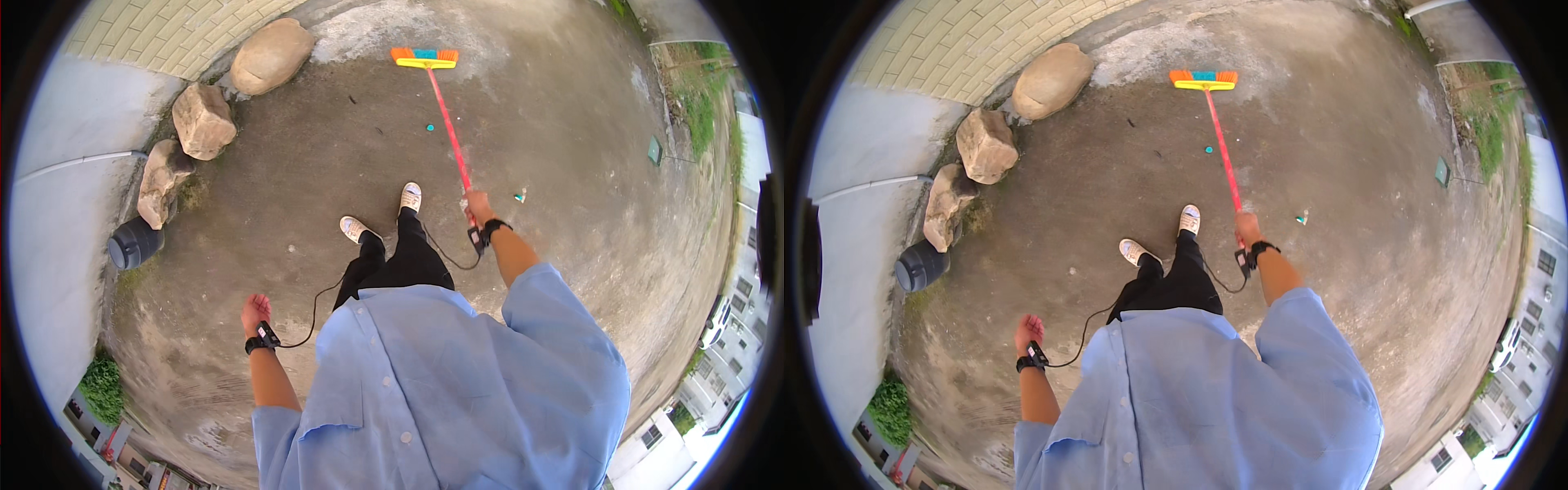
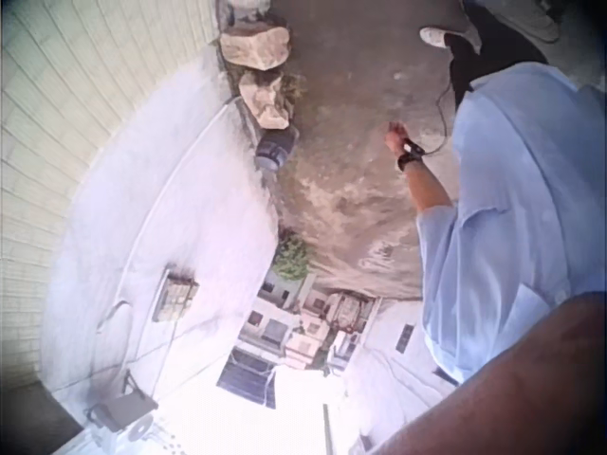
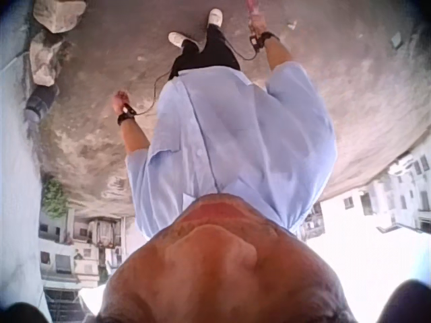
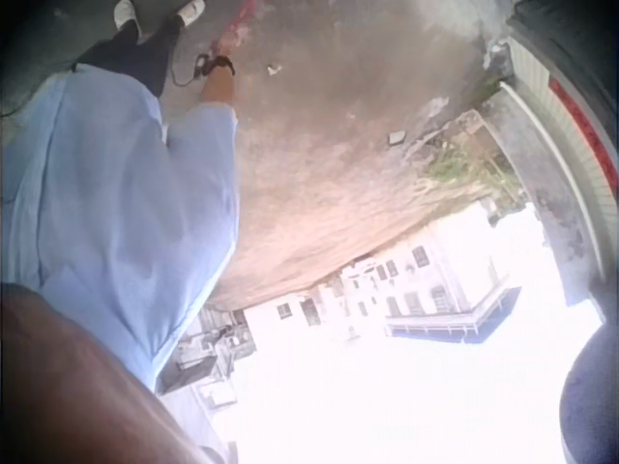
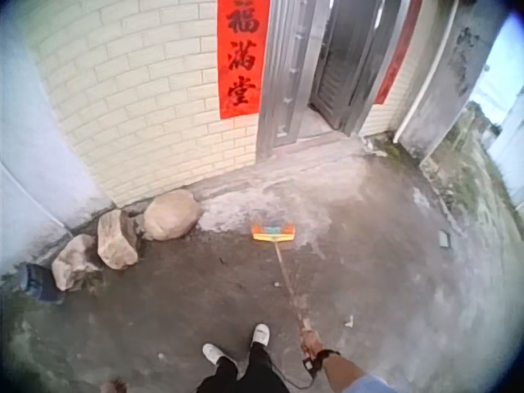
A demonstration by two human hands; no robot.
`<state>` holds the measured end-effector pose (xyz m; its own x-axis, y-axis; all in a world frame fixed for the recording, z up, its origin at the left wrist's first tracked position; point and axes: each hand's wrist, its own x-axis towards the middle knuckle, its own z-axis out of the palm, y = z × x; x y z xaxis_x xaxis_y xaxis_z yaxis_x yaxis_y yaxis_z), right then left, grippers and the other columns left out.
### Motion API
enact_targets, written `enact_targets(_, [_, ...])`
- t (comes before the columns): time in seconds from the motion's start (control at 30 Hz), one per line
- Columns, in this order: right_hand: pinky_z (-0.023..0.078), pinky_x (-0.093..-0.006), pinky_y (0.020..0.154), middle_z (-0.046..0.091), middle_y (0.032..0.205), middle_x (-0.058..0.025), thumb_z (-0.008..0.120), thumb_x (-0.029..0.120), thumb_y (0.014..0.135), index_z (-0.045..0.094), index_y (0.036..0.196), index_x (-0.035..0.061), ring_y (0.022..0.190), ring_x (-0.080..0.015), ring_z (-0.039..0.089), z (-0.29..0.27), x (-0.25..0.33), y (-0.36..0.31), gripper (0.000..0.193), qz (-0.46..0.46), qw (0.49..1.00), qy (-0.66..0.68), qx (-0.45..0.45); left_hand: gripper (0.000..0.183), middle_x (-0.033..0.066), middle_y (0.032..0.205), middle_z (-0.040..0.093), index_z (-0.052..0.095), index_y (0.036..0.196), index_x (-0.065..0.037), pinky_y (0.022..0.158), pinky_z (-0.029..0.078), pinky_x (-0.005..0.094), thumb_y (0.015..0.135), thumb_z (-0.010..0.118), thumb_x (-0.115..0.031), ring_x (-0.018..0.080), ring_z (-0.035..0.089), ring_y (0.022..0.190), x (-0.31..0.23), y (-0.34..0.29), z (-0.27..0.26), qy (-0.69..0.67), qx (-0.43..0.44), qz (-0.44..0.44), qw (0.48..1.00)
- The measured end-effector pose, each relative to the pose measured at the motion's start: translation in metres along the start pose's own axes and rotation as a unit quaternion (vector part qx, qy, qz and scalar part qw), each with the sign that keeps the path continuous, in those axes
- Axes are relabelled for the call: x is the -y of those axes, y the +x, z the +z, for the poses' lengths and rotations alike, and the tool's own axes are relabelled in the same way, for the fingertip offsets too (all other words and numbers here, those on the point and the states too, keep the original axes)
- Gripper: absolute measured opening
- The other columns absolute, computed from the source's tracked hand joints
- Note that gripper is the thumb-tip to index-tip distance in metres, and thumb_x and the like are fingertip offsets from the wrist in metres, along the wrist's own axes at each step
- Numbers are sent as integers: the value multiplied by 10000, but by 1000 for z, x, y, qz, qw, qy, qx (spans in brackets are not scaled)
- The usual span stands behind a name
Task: The person sweeps an outdoor courtyard and doorway area using a broom, pushing debris toward a dustpan and moving various objects including a bucket and small rocks aside.
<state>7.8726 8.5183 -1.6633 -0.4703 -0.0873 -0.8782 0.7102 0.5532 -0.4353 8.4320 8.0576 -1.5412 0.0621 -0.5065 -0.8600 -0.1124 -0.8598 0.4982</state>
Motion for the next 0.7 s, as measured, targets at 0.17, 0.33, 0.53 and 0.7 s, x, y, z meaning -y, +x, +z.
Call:
enact_targets(0.17, [326,-316,314,434,521,-29,425,507,956,561,966,67,358,-140,400,-41,-119,-119,461,73,996,-46,26,256,99,888,659,561,1116,-44,653,534,352,925,534,-213,229,639,757,16,20,66,19,30,-3,999])
enact_targets(0.33, [337,-319,318,430,509,-38,439,435,975,539,823,16,348,-157,414,-108,-121,-217,457,44,997,-66,5,260,121,883,658,565,1112,-16,649,539,342,911,567,-182,232,651,755,9,0,164,59,87,32,994])
enact_targets(0.53, [406,-357,433,497,533,-62,402,509,978,565,726,35,462,-179,513,-122,-50,-134,562,-159,956,-247,10,275,122,871,660,567,1116,-11,662,544,333,899,602,-176,230,658,762,16,-54,214,63,112,54,990])
enact_targets(0.7, [435,-388,391,557,524,-130,402,512,957,561,640,1,410,-244,575,-57,90,-1,621,-208,928,-306,44,252,110,851,663,584,1104,-29,655,544,326,908,598,-185,218,659,750,30,-67,186,83,98,71,989])
